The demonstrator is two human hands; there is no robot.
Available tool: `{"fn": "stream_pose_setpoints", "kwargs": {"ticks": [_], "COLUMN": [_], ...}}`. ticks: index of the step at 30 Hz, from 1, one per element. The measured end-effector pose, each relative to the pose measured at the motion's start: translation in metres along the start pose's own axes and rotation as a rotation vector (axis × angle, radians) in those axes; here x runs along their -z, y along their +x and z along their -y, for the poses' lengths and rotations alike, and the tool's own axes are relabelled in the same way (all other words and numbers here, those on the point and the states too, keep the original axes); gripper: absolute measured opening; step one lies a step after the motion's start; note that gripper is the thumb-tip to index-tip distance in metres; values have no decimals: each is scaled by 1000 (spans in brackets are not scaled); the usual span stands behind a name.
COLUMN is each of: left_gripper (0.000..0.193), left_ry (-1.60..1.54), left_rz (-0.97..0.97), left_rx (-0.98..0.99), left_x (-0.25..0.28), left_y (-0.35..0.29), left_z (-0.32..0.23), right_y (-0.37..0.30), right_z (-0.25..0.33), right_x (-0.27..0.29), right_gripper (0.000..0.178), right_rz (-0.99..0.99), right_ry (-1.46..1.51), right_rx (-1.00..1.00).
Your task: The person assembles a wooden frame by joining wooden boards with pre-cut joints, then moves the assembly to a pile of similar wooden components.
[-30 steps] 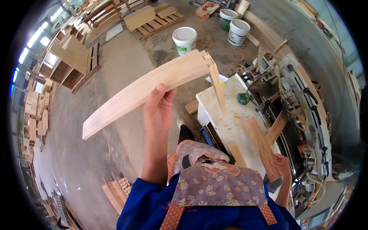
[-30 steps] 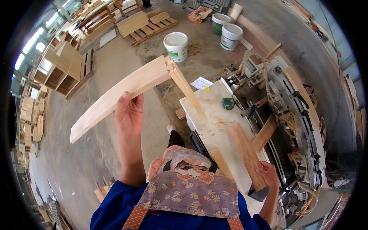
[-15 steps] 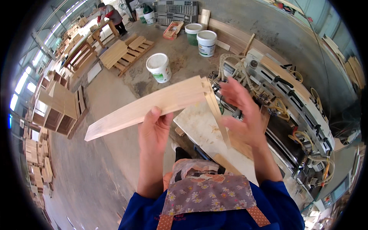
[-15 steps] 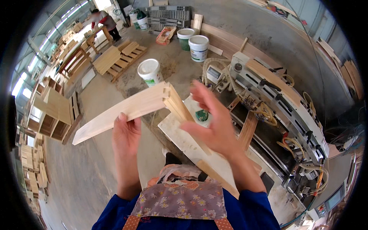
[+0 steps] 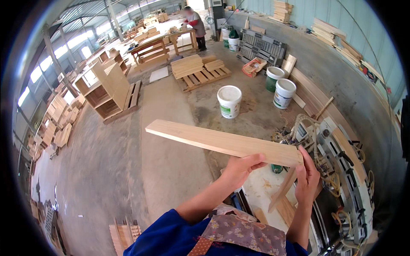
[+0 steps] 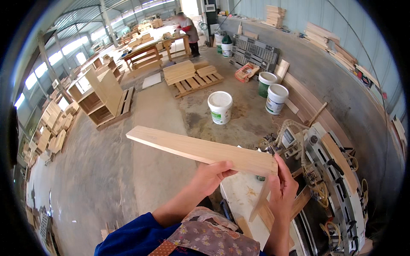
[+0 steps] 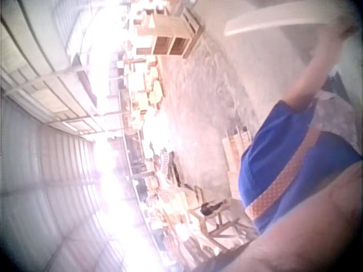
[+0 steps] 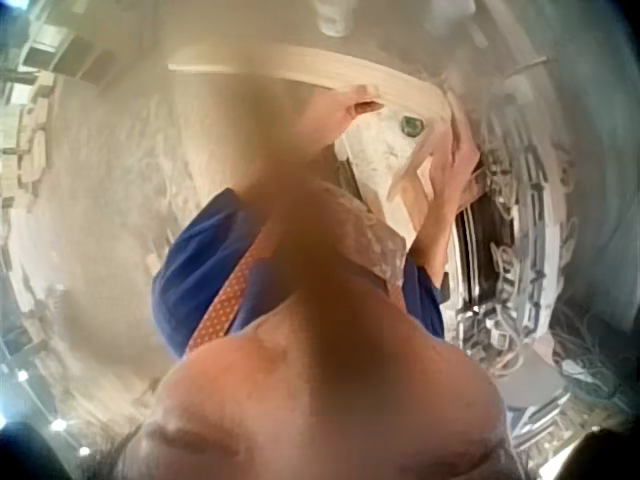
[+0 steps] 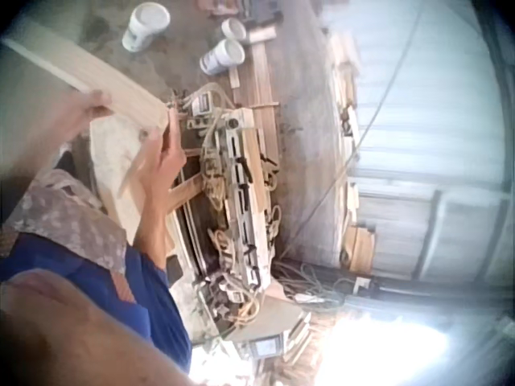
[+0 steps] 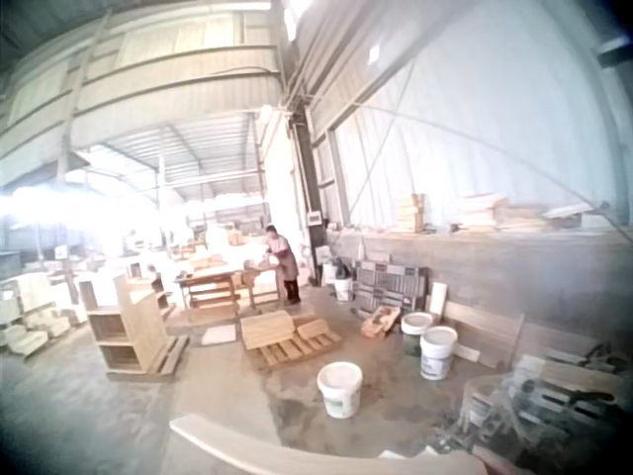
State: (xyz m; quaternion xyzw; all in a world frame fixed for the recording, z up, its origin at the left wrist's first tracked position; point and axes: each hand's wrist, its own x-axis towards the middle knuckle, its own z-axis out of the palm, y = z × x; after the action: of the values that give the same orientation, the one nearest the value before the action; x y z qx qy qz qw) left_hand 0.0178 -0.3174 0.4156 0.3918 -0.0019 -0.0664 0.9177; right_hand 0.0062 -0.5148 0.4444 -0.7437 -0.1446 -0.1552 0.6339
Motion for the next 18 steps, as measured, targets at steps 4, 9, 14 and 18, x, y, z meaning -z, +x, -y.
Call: {"fn": "stream_pose_setpoints", "kwargs": {"ticks": [4,9,14,18], "left_gripper": [44,41,40,37], "left_ry": [15,-41,-43,-65], "left_rz": [-30,-39,-31,2], "left_rx": [26,-51,-59,-86], "left_x": [10,28,44,49], "left_y": [-3,6,8,5], "left_z": [10,8,13,21], "right_y": [-18,-95,-224,-276], "right_z": [-29,-98,-141,-200], "right_x": [7,77,145,185], "right_gripper": [58,82,57,35], "right_rz": [78,271,403,524], "right_ry": [207,-777,-1137,-1413], "right_rx": [-155,-371,-629,-606]}}
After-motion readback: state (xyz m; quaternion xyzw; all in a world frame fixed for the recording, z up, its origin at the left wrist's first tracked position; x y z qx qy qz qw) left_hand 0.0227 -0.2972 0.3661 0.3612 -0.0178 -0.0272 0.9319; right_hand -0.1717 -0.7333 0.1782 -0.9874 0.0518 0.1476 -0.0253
